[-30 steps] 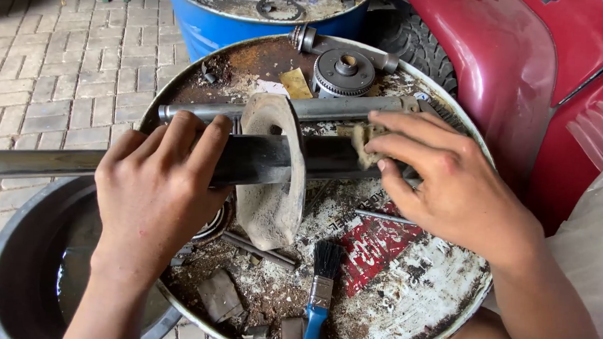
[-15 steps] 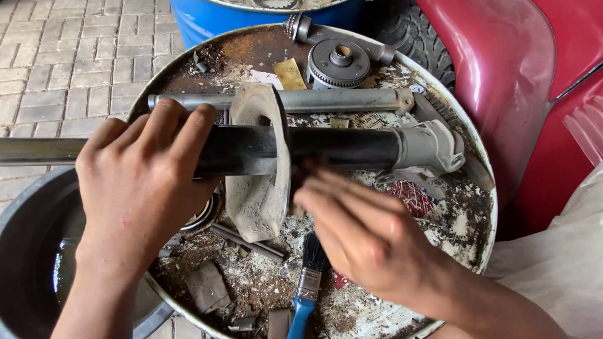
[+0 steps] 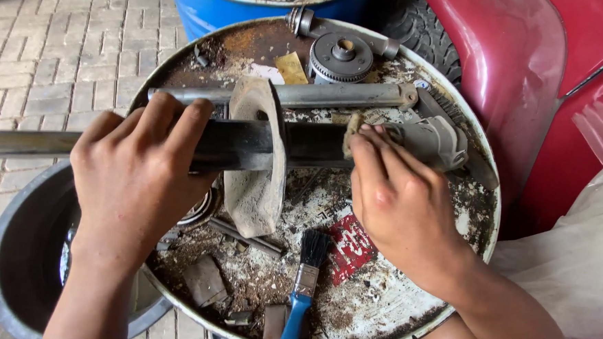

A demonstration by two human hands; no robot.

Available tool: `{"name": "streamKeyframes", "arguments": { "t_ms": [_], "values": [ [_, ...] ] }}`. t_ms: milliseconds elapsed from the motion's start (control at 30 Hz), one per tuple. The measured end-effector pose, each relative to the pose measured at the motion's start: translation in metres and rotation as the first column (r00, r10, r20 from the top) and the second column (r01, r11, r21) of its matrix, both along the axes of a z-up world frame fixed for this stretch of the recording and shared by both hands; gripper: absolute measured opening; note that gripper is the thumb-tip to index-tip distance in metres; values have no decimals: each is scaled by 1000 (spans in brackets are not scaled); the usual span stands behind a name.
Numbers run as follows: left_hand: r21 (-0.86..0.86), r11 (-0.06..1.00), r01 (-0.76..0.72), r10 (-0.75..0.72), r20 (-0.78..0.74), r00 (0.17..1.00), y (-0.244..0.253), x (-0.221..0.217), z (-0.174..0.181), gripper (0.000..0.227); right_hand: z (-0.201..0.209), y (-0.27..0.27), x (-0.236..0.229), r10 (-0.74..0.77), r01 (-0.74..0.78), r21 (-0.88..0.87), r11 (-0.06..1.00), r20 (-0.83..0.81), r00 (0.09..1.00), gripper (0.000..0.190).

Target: Wiping a metal automotive part with a sponge and using a scribe to clean or mark it on a makeshift workbench.

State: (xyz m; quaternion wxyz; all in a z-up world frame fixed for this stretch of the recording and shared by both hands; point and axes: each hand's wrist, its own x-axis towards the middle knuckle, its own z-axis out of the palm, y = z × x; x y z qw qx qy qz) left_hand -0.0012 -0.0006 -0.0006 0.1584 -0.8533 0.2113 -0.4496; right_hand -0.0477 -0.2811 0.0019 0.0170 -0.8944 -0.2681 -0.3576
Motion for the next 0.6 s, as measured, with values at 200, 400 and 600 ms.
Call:
{"name": "streamKeyframes", "arguments": {
  "t_ms": [200,400,600],
  "values": [
    [-7,1000,5,-5,-10,1000,-4,-3,3,33,-19,38,-16,310,-315,43,948,89,946,29],
    [-4,1000,-13,13,-23,1000,-2,-4,2,28,1,-3,-22,495,-450,247,858,-166,853,22],
    [3,1000,-6,6,-7,1000,-2,-4,0,29,2,-20,12,-38,36,-43,998,-48,998,22]
  ]
}}
